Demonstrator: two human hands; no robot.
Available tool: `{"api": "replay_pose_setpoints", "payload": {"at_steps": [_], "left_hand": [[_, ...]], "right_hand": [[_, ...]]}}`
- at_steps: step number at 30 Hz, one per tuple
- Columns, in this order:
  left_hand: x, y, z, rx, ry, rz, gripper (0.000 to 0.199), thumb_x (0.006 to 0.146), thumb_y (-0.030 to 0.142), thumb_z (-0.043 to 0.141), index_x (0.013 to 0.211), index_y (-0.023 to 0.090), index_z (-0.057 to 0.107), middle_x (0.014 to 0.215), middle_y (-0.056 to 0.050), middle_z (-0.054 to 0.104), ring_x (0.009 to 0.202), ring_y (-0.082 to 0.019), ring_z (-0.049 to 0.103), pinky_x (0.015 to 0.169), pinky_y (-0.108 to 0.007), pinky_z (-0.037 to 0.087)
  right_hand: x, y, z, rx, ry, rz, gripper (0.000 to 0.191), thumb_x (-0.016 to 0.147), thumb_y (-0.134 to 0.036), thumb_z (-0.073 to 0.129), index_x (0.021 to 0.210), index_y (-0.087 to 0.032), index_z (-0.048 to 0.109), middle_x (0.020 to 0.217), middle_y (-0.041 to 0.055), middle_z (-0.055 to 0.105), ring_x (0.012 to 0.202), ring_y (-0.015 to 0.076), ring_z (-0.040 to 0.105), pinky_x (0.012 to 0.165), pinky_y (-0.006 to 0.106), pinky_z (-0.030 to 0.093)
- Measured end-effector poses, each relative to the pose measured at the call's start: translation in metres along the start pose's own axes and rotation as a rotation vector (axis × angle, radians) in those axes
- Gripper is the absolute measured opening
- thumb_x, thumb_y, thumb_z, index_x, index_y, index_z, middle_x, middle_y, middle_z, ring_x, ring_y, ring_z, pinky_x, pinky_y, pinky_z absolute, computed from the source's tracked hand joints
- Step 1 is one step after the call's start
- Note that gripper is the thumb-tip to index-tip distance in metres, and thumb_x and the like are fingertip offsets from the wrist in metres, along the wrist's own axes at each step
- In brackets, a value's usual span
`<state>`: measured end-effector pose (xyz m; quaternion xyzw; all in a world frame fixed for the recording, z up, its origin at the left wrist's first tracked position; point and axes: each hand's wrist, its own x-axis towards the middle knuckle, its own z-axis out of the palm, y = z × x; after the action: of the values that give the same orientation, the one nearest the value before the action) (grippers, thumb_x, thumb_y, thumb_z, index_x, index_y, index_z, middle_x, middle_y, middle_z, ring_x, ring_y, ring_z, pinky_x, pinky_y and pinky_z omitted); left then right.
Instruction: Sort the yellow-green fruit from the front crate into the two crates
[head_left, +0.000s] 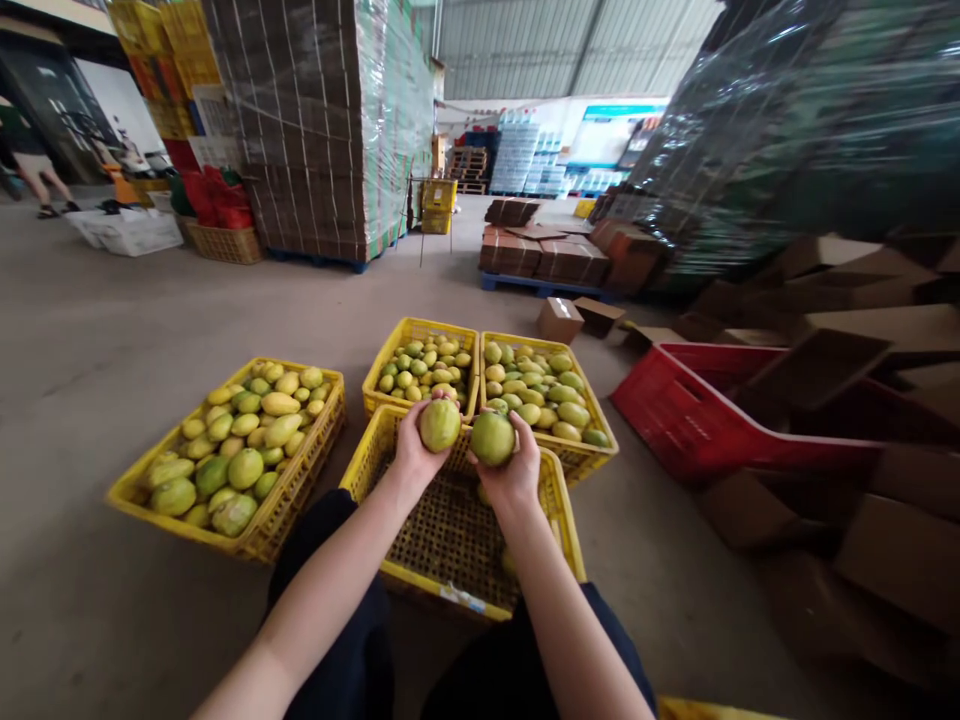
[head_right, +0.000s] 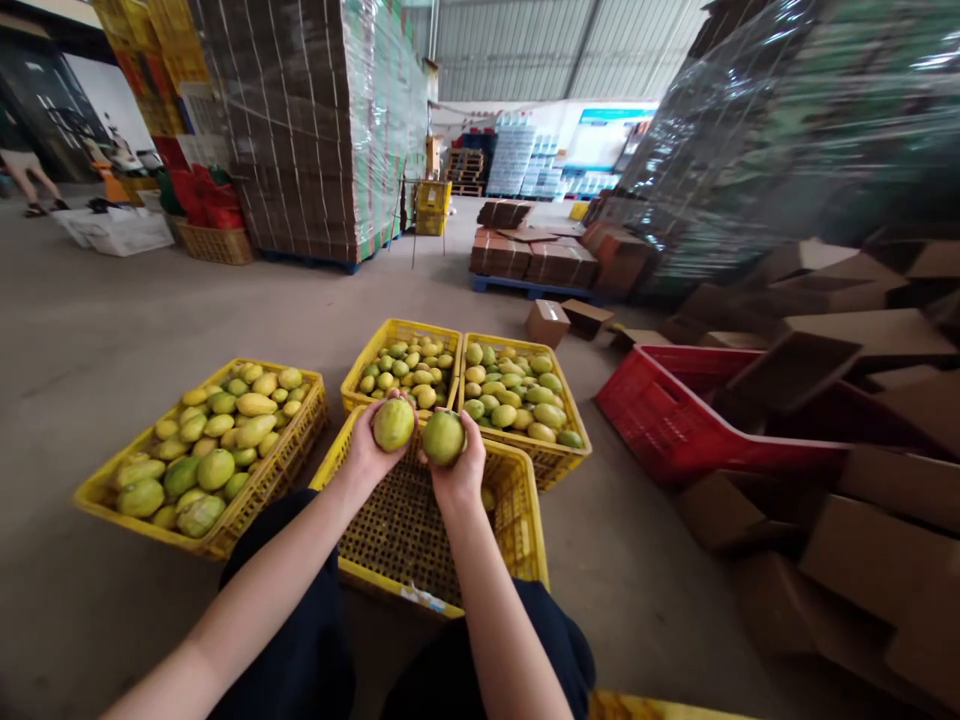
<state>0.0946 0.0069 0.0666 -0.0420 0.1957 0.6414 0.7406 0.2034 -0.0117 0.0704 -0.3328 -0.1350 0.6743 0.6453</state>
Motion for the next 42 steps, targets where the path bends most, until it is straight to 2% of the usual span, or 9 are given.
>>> {"api": "replay_pose_setpoints", "payload": {"at_steps": [10,16,21,27,34,38,42], "left_hand": [[0.005,-0.01,-0.004,-0.026,-0.009,-0.025,0.033,0.08,0.02,0.05,0.104,0.012,0.07,0.088,-0.009,0.072,0.083,-0.022,0.069,0.076,-0.032,0.055],[0.009,-0.01,-0.005,0.026,-0.017,-0.013,0.034,0.082,0.024,0.048,0.107,0.012,0.068,0.093,-0.01,0.071,0.086,-0.022,0.067,0.078,-0.031,0.053],[0.009,-0.016,-0.006,0.09,0.006,-0.059,0.032,0.086,0.032,0.044,0.101,0.013,0.065,0.083,-0.009,0.065,0.078,-0.022,0.062,0.07,-0.032,0.049],[0.004,-0.021,-0.009,0.151,0.037,-0.142,0.03,0.087,0.039,0.039,0.086,0.017,0.059,0.078,-0.009,0.06,0.073,-0.024,0.058,0.064,-0.033,0.044],[0.0,-0.017,-0.011,0.145,0.059,-0.082,0.024,0.086,0.034,0.042,0.088,0.017,0.059,0.079,-0.007,0.061,0.072,-0.021,0.057,0.064,-0.031,0.044],[-0.001,-0.016,-0.009,0.149,0.066,-0.071,0.025,0.087,0.033,0.042,0.085,0.016,0.059,0.078,-0.007,0.062,0.071,-0.021,0.057,0.064,-0.03,0.045],[-0.003,-0.017,-0.008,0.152,0.107,0.005,0.023,0.089,0.027,0.041,0.079,0.016,0.058,0.076,-0.006,0.061,0.07,-0.018,0.057,0.064,-0.028,0.046]], "right_hand": [[-0.001,0.009,0.003,0.021,0.156,-0.064,0.013,0.074,-0.032,0.06,0.078,-0.02,0.063,0.064,-0.0022,0.068,0.054,0.0146,0.062,0.048,0.025,0.052],[-0.003,0.006,0.0,-0.011,0.096,-0.06,0.013,0.072,-0.029,0.058,0.081,-0.02,0.062,0.068,-0.0019,0.068,0.06,0.0148,0.062,0.045,0.022,0.05],[0.007,0.007,-0.01,-0.105,0.218,-0.066,0.011,0.078,-0.027,0.054,0.083,-0.019,0.061,0.065,-0.0014,0.067,0.057,0.0156,0.061,0.043,0.024,0.051],[0.015,0.012,-0.023,-0.173,0.218,0.015,0.017,0.088,-0.032,0.047,0.084,-0.02,0.06,0.057,-0.0006,0.064,0.045,0.0151,0.056,0.037,0.024,0.05],[0.022,0.023,-0.034,-0.131,0.208,0.019,0.014,0.085,-0.034,0.056,0.085,-0.02,0.057,0.057,-0.0009,0.063,0.042,0.0157,0.058,0.033,0.024,0.048],[0.02,0.026,-0.029,-0.147,0.251,0.041,0.013,0.085,-0.031,0.051,0.087,-0.019,0.057,0.057,0.0008,0.064,0.05,0.0188,0.063,0.037,0.026,0.052],[0.019,0.029,-0.026,-0.141,0.278,0.031,0.012,0.084,-0.03,0.05,0.085,-0.02,0.057,0.056,-0.0012,0.063,0.051,0.0179,0.063,0.04,0.027,0.053]]}}
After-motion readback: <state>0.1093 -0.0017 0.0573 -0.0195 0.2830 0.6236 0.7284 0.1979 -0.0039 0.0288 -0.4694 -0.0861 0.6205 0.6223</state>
